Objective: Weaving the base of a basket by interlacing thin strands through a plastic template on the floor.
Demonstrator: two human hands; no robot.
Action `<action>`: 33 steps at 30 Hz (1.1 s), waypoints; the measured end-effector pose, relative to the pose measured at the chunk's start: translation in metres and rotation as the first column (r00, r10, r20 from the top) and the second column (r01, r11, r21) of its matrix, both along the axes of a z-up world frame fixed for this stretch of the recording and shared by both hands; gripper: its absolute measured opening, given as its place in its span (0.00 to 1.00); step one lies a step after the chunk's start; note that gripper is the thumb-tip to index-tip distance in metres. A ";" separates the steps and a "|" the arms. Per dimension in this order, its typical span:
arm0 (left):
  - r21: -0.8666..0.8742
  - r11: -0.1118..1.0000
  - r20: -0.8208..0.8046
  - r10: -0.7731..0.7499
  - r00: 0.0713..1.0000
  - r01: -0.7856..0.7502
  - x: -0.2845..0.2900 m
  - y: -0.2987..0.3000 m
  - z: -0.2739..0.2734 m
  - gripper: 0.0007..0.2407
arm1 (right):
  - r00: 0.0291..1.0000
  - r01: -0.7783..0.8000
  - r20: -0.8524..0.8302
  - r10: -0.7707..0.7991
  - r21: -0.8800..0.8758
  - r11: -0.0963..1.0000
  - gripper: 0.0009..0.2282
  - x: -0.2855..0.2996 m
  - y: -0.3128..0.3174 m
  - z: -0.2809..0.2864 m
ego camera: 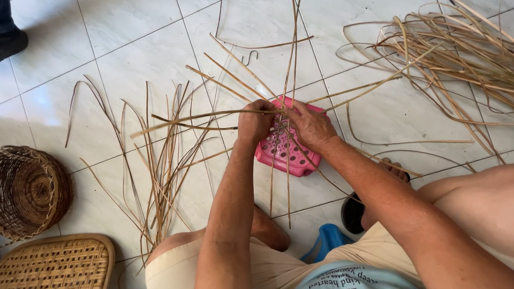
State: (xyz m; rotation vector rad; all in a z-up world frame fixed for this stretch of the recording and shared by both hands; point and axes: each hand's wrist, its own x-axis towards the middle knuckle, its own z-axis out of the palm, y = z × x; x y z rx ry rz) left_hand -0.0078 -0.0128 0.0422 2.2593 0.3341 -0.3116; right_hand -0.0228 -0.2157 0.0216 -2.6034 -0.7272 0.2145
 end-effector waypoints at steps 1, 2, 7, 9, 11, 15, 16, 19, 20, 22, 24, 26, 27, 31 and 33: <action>0.002 1.000 0.003 0.001 1.000 -0.001 0.003 0.001 0.001 0.08 | 1.000 -0.001 0.003 0.001 0.002 1.000 0.19 0.001 0.001 0.001; 0.038 0.999 0.075 -0.007 0.997 0.004 0.005 0.001 0.002 0.08 | 1.000 0.004 -0.003 -0.004 -0.004 1.000 0.19 0.000 0.002 0.002; 0.064 0.998 0.147 -0.038 0.988 0.029 0.011 -0.010 0.001 0.20 | 1.000 -0.002 -0.018 0.002 -0.018 1.000 0.19 -0.002 0.004 0.002; 0.000 0.995 0.086 0.101 0.991 -0.101 0.016 -0.022 -0.001 0.28 | 1.000 -0.001 -0.022 0.001 0.013 1.000 0.18 -0.001 0.003 0.004; -0.014 0.991 0.047 0.133 0.990 -0.133 0.025 -0.030 -0.013 0.28 | 1.000 0.010 -0.028 -0.009 0.009 1.000 0.18 0.000 0.003 0.005; -0.041 0.981 0.001 0.189 0.982 -0.189 0.034 -0.032 -0.019 0.24 | 0.999 0.015 -0.050 -0.014 0.021 1.000 0.18 -0.001 0.005 0.014; -0.040 0.981 0.002 0.189 0.982 -0.189 0.033 -0.031 -0.010 0.24 | 0.999 0.015 -0.050 -0.014 0.022 1.000 0.18 -0.001 0.005 0.012; 0.007 0.992 0.044 0.124 0.991 -0.125 0.036 -0.028 0.003 0.15 | 0.999 0.018 -0.048 -0.016 0.034 0.999 0.17 0.001 0.003 0.008; 0.006 0.998 0.072 0.062 0.995 -0.063 0.039 -0.026 -0.003 0.12 | 0.996 0.005 -0.084 -0.004 0.011 1.000 0.18 0.001 0.003 0.009; 0.006 1.000 0.099 -0.003 0.995 0.002 0.044 -0.022 -0.013 0.10 | 0.993 -0.005 -0.121 0.003 -0.012 1.000 0.19 0.002 0.003 0.011; -0.056 0.998 0.026 -0.039 0.999 0.040 0.047 -0.019 -0.019 0.10 | 0.990 -0.004 -0.141 0.004 -0.002 1.000 0.19 0.001 0.004 0.013; -0.091 0.993 0.001 -0.079 0.997 0.079 0.052 -0.020 -0.016 0.10 | 0.989 -0.004 -0.146 0.004 0.001 1.000 0.18 0.002 0.003 0.016; -0.127 0.985 -0.023 -0.119 0.993 0.115 0.054 -0.020 -0.014 0.11 | 0.989 -0.005 -0.150 0.005 0.004 1.000 0.17 0.002 0.003 0.018; -0.244 0.963 -0.051 -0.127 0.991 0.111 0.053 -0.020 -0.006 0.14 | 0.989 -0.014 -0.144 0.013 -0.004 1.000 0.18 0.002 0.004 0.020; -0.274 0.962 -0.137 -0.063 0.988 0.024 0.046 -0.022 0.016 0.24 | 0.991 -0.014 -0.134 0.016 0.011 1.000 0.17 0.000 0.004 0.027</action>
